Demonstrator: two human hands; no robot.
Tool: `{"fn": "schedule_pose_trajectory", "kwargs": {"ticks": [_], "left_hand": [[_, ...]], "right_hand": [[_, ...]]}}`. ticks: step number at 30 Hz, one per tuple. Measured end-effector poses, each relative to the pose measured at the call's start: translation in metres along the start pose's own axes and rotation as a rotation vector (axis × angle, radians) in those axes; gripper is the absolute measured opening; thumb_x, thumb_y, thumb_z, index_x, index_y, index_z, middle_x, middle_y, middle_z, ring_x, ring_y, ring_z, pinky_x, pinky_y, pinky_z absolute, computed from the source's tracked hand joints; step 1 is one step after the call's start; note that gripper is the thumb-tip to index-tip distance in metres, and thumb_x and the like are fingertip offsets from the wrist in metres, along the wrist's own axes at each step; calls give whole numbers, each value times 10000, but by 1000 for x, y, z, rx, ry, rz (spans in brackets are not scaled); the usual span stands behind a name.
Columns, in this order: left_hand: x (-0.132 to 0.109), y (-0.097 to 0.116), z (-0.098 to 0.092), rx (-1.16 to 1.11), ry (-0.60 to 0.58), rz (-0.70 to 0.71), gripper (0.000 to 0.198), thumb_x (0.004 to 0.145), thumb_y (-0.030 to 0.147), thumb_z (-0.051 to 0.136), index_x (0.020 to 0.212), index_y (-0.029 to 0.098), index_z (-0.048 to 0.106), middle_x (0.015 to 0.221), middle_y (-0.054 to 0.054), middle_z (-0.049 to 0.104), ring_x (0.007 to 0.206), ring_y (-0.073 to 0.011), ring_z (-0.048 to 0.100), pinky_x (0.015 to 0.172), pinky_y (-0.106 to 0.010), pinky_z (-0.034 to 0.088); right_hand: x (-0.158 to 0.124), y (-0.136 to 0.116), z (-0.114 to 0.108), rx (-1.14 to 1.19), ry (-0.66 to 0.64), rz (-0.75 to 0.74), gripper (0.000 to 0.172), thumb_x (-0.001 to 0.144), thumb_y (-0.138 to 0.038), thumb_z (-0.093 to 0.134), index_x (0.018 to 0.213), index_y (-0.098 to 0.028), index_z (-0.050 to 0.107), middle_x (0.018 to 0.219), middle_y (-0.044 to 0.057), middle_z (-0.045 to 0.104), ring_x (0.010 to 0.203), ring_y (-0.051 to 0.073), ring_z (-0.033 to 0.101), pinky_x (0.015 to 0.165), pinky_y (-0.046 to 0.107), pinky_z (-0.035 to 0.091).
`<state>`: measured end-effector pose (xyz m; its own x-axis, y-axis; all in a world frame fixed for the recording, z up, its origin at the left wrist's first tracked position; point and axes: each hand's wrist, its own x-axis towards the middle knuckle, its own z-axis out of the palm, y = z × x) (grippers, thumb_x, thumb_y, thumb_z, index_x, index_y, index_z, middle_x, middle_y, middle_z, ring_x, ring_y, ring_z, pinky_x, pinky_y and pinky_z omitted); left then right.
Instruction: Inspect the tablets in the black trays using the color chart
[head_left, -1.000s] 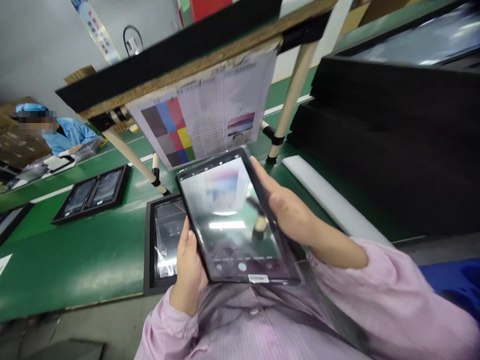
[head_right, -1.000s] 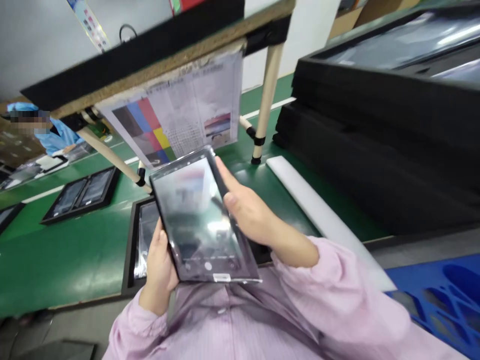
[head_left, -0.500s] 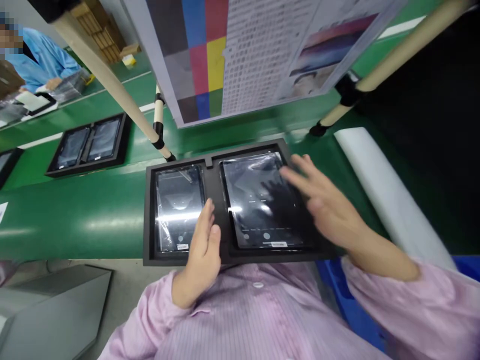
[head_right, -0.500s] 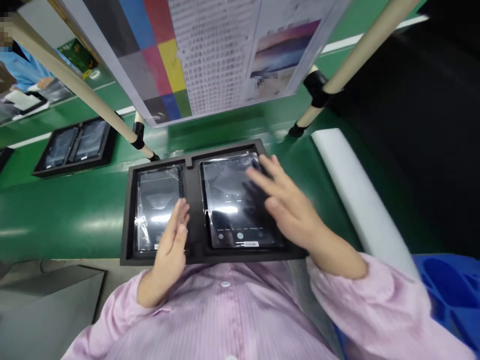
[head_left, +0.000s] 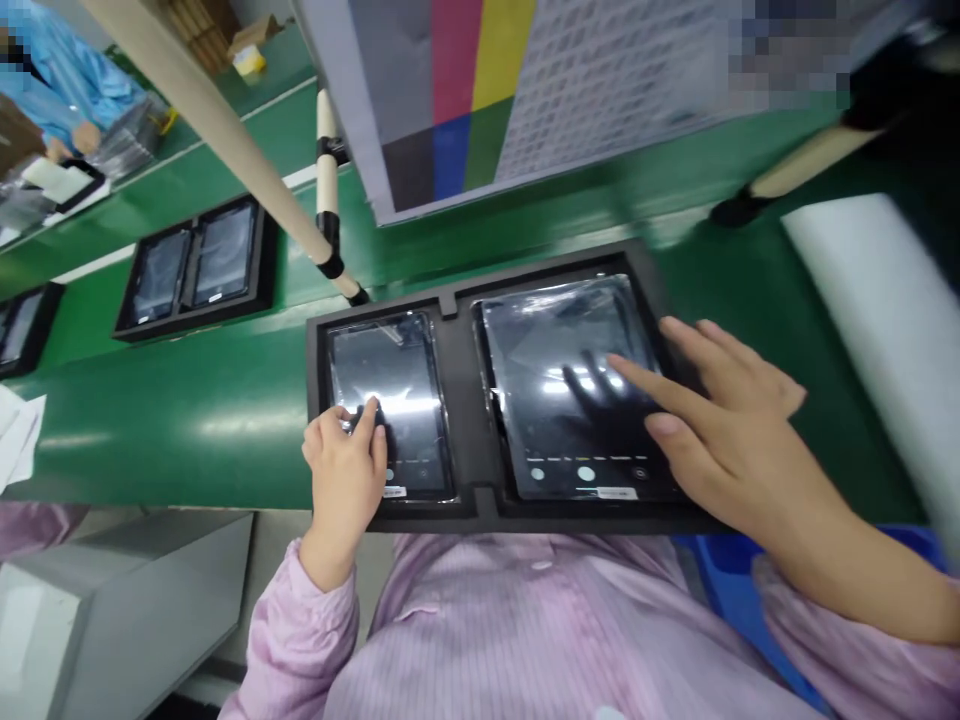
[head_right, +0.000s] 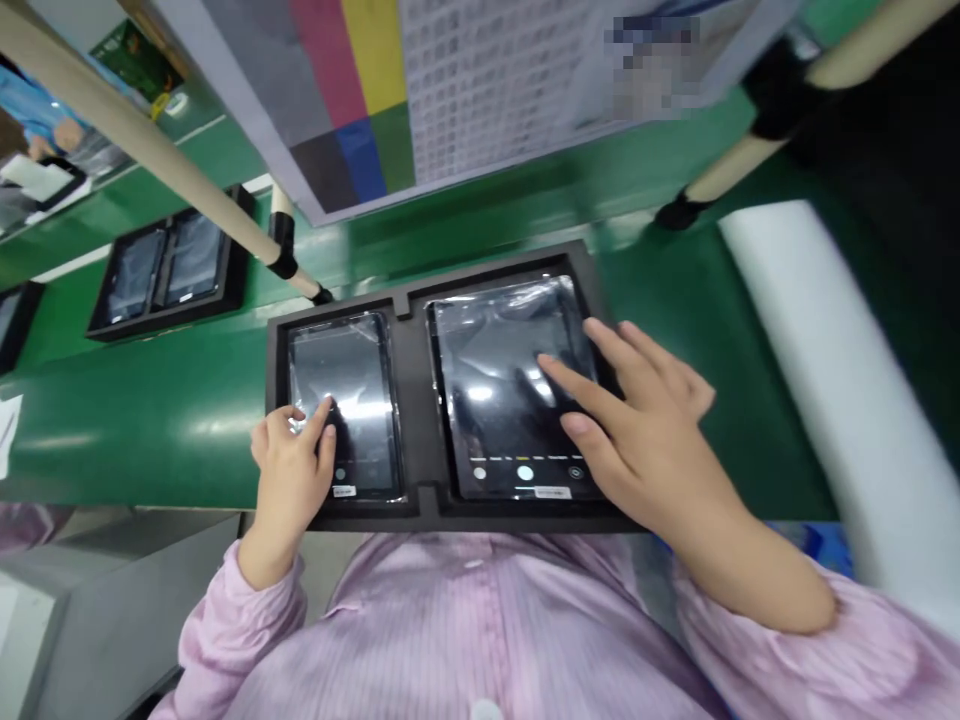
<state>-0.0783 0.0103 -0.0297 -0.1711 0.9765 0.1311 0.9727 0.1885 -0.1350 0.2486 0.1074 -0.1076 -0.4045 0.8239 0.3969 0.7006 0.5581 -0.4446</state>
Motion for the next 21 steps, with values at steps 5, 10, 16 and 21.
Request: {"fn": "schedule_pose_trajectory", "kwargs": {"ticks": [5, 10, 16, 21], "left_hand": [[-5, -1, 1, -78, 108, 81, 333, 953, 240, 515, 1206, 147, 713, 1039, -143, 475, 1008, -287, 468, 928, -493, 371], [-9, 10, -4, -148, 79, 160, 311, 944, 220, 533, 1182, 164, 726, 1037, -129, 461, 1016, -278, 462, 920, -473, 374], [-2, 29, -5, -173, -6, 118, 331, 946, 239, 531, 1227, 223, 705, 1097, -137, 459, 1060, -293, 439, 941, -497, 394], [-2, 34, -4, -182, -44, 111, 342, 941, 256, 543, 1250, 245, 688, 1101, -132, 479, 1050, -285, 456, 943, -498, 418]], "right_hand": [[-15, 2, 1, -6, 78, 114, 334, 992, -204, 433, 1027, -139, 759, 1441, 148, 467, 1318, 337, 467, 1046, 548, 421], [-15, 0, -1, -18, 78, 82, 323, 979, -164, 450, 1008, -143, 771, 1425, 145, 486, 1296, 329, 482, 1036, 531, 419], [-17, -1, 1, -69, 112, 22, 331, 983, -215, 442, 1024, -104, 751, 1455, 165, 457, 1293, 320, 502, 1034, 471, 436], [-26, -2, -2, -22, 108, 190, 417, 1005, -299, 360, 1309, -223, 635, 1488, 88, 436, 1291, 289, 512, 1032, 462, 457]]}}
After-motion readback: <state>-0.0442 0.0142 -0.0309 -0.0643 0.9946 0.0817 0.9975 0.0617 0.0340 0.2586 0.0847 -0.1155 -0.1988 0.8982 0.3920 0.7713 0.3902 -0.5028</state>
